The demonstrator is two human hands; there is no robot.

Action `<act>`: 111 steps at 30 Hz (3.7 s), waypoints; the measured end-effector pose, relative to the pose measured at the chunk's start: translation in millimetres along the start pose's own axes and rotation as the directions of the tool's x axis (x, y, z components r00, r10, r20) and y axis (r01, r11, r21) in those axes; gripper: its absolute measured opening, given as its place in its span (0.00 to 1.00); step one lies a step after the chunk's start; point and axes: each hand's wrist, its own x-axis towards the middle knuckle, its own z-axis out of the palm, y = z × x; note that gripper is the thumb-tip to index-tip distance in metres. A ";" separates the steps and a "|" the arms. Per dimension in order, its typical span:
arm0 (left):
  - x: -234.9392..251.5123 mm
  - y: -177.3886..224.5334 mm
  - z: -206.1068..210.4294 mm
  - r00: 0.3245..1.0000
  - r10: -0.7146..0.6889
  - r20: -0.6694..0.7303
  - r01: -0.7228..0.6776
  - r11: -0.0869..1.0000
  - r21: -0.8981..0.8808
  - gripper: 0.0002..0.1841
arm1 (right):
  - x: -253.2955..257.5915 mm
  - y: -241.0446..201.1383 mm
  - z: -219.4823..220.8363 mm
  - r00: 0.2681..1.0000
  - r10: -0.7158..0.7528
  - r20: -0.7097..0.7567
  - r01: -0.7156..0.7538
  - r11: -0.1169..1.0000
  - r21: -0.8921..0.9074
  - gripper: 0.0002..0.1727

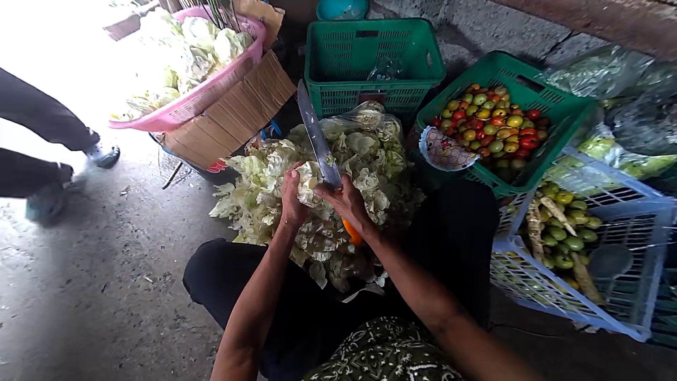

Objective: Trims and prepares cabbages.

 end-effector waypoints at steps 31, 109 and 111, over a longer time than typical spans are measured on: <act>2.3 12.2 9.2 0.921 -0.329 -0.207 0.264 0.921 -0.287 0.31 | -14.9 18.2 12.1 0.887 -0.460 -0.045 0.423 0.846 -0.323 0.13; -18.1 -6.9 -51.4 0.813 0.374 -0.447 -0.264 0.920 0.289 0.44 | 11.1 -38.5 79.3 0.938 0.006 0.348 -0.111 0.953 0.281 0.34; -16.5 -7.8 -53.0 0.811 0.376 -0.448 -0.258 0.918 0.302 0.41 | 12.1 -32.6 83.7 0.919 0.033 0.393 -0.193 0.906 0.376 0.33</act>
